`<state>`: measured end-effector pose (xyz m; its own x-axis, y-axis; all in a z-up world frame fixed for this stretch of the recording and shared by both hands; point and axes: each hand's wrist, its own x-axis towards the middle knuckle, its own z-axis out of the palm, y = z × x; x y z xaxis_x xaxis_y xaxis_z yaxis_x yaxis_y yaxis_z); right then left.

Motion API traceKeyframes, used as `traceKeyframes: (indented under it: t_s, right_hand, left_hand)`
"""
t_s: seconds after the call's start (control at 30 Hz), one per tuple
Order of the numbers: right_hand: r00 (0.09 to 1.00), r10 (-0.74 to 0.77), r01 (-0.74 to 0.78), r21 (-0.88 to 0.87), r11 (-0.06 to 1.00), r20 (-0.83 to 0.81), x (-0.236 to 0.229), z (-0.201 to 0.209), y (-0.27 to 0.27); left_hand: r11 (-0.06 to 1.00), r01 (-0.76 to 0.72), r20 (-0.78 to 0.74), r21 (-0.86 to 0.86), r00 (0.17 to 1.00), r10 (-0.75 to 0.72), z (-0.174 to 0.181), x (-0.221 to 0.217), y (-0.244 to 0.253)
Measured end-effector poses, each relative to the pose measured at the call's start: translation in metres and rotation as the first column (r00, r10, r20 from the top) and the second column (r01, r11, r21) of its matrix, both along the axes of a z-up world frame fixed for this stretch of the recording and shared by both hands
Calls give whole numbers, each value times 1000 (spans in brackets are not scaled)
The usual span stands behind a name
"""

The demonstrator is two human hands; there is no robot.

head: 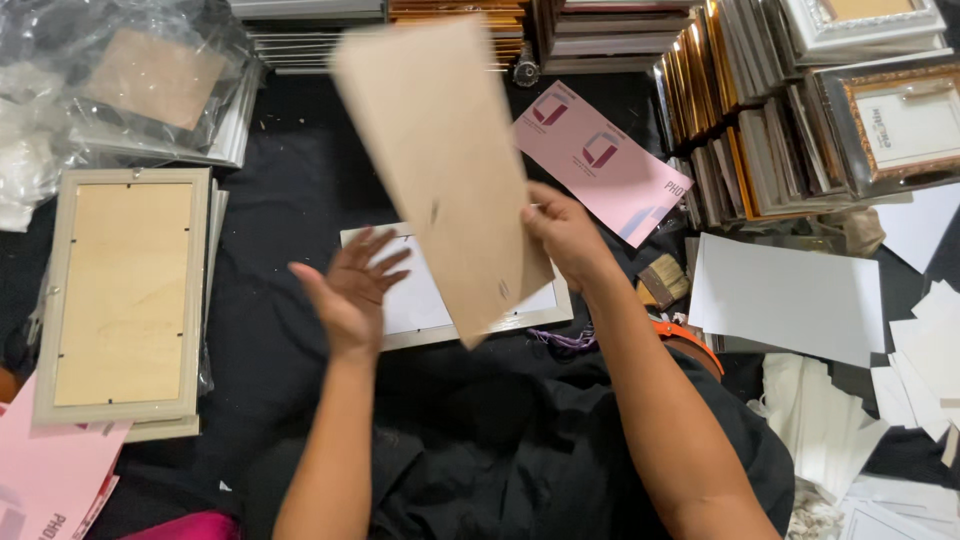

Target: The person assembles a photo frame by removing the back panel, cleaning the glass with a brush, inserting a white backing sheet, and reattaching the back panel. The person uses a utility knife to pry off the back and a brush to wipe the glass surface.

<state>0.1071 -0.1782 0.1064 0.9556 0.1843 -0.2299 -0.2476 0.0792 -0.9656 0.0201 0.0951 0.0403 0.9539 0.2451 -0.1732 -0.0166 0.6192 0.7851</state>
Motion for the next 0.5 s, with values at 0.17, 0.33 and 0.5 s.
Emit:
traceKeyframes:
  t_s: [0.17, 0.33, 0.5]
  right_hand:
    - [957, 245, -291, -452, 843, -159, -16, 52, 28]
    - [986, 57, -115, -393, 912, -156, 5, 13, 14]
    - [940, -51, 98, 124, 987, -339, 9, -41, 17]
  left_hand:
    - [956, -282, -195, 85, 936, 293, 76, 11, 27]
    - [877, -458, -217, 145, 850, 480, 70, 8, 48]
    - [907, -417, -323, -58, 867, 379, 33, 10, 71]
